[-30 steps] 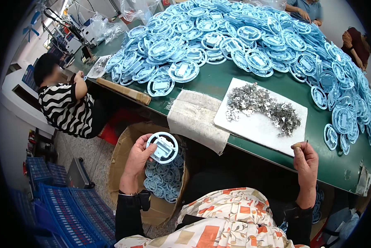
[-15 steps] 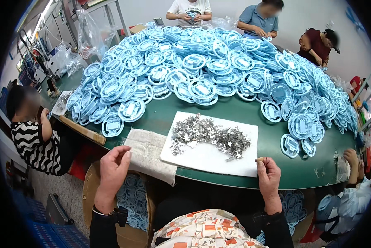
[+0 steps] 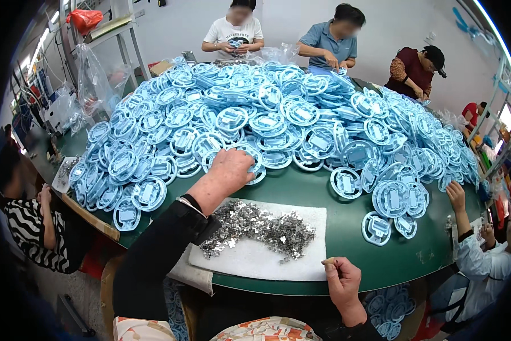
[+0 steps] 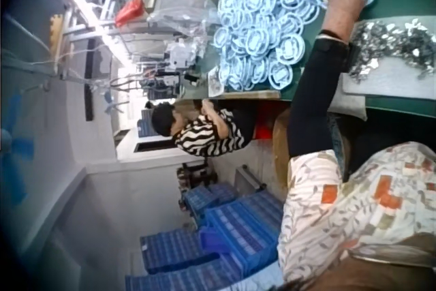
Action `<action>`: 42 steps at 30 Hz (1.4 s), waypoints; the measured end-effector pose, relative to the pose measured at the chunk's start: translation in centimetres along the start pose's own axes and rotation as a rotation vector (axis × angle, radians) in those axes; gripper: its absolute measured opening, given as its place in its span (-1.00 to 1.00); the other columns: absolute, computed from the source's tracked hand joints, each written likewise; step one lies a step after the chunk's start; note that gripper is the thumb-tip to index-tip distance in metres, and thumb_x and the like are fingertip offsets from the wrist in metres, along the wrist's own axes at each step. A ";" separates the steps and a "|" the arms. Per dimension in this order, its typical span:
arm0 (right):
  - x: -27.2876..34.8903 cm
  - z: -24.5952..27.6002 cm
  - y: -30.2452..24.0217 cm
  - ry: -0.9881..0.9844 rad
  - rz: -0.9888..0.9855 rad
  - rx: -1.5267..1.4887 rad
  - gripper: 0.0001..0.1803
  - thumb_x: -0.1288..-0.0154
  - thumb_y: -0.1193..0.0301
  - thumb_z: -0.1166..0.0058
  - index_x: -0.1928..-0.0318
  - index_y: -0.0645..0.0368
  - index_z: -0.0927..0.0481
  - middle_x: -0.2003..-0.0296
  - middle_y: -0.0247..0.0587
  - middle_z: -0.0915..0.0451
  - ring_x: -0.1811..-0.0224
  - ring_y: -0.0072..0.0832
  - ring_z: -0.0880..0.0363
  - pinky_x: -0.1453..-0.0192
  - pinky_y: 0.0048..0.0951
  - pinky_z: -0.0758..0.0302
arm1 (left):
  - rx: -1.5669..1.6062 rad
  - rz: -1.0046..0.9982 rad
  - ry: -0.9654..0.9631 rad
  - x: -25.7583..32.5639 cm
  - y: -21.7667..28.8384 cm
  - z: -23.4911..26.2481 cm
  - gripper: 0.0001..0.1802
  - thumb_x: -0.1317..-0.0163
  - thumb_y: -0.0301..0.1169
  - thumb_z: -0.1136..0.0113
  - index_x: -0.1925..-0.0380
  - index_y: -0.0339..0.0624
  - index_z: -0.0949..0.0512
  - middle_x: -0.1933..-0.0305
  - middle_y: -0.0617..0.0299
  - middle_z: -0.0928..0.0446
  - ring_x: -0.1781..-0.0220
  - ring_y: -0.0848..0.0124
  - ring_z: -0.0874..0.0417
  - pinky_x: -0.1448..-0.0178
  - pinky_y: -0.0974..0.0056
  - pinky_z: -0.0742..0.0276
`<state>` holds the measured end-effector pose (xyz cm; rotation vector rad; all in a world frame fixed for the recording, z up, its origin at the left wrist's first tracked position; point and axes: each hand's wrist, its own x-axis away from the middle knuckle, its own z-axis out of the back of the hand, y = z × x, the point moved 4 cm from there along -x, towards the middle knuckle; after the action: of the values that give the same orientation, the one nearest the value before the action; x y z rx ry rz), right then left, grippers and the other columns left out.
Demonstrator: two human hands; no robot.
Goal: The person inserts small metal pins into light blue plastic rings using a wooden stick. They pick up a ring, place a pin into a slot, and use the stick to push it into place. The person repeats this process for multiple rings, placing finished items into a pile on the table.
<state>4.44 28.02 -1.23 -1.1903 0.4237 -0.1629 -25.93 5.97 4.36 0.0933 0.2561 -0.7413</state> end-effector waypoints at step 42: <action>-0.7 -2.0 -5.0 -0.286 -0.241 -0.176 -0.75 -0.41 0.48 -0.25 -0.01 0.36 -0.61 0.29 -0.31 -0.67 0.40 -0.72 -0.51 0.31 -0.65 -0.47 | 2.078 0.513 -0.294 22.7 14.9 0.2 -0.63 -0.58 -0.28 -0.04 -0.23 -0.27 -0.51 -0.02 0.27 -0.65 0.00 0.62 -0.62 -0.08 0.44 -0.58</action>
<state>3.49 24.70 2.90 -1.4134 0.0426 -0.1616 0.32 2.03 -1.48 1.9150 -0.8950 -0.2144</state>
